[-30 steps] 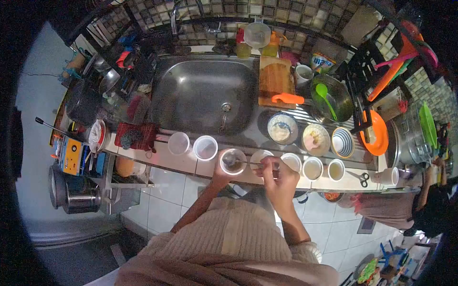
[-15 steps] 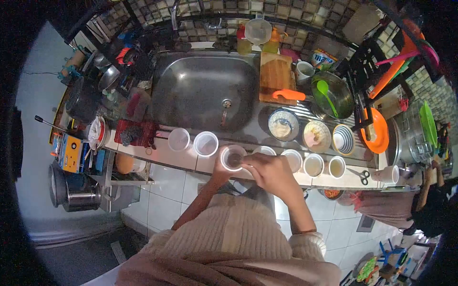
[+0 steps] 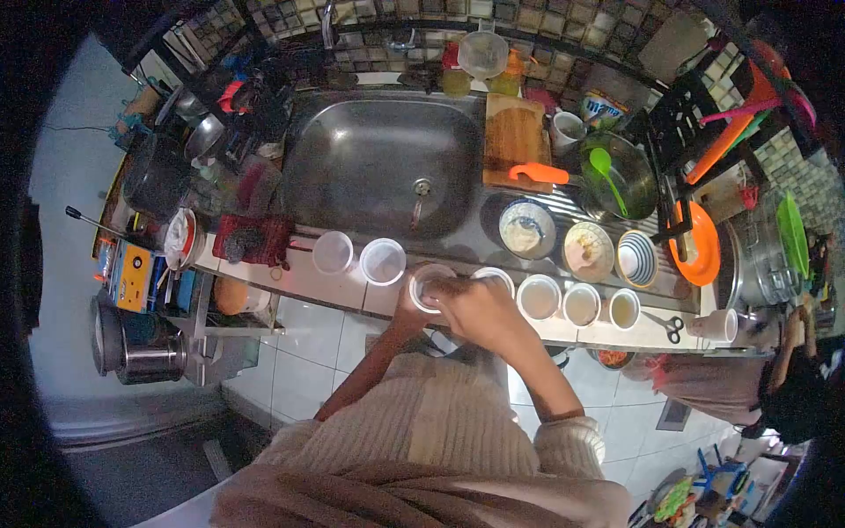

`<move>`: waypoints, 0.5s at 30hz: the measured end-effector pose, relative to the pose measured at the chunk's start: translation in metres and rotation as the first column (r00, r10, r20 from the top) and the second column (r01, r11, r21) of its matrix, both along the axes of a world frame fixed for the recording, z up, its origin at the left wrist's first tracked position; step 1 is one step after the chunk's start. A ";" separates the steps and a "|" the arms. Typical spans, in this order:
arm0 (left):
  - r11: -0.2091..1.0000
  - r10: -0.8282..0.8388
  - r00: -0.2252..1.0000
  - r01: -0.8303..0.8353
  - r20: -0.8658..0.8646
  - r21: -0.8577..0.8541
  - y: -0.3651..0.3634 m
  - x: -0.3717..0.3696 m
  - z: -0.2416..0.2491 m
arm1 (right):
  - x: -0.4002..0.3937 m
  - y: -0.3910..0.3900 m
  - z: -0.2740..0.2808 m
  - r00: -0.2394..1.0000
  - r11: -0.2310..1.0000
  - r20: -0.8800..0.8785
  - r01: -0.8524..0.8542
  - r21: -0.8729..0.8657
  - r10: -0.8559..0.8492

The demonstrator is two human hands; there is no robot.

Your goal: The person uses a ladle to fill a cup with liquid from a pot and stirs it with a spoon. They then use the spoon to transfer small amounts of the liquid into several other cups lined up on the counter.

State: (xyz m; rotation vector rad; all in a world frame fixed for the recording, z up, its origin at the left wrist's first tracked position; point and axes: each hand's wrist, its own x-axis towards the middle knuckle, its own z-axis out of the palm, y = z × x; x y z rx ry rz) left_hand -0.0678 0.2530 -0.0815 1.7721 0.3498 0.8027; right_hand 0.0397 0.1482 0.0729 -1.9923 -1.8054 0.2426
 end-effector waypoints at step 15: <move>0.994 0.019 1.000 -0.018 -0.015 0.104 0.000 -0.001 0.013 | 0.013 0.022 -0.001 0.996 0.999 0.087 0.027 -0.032 -0.024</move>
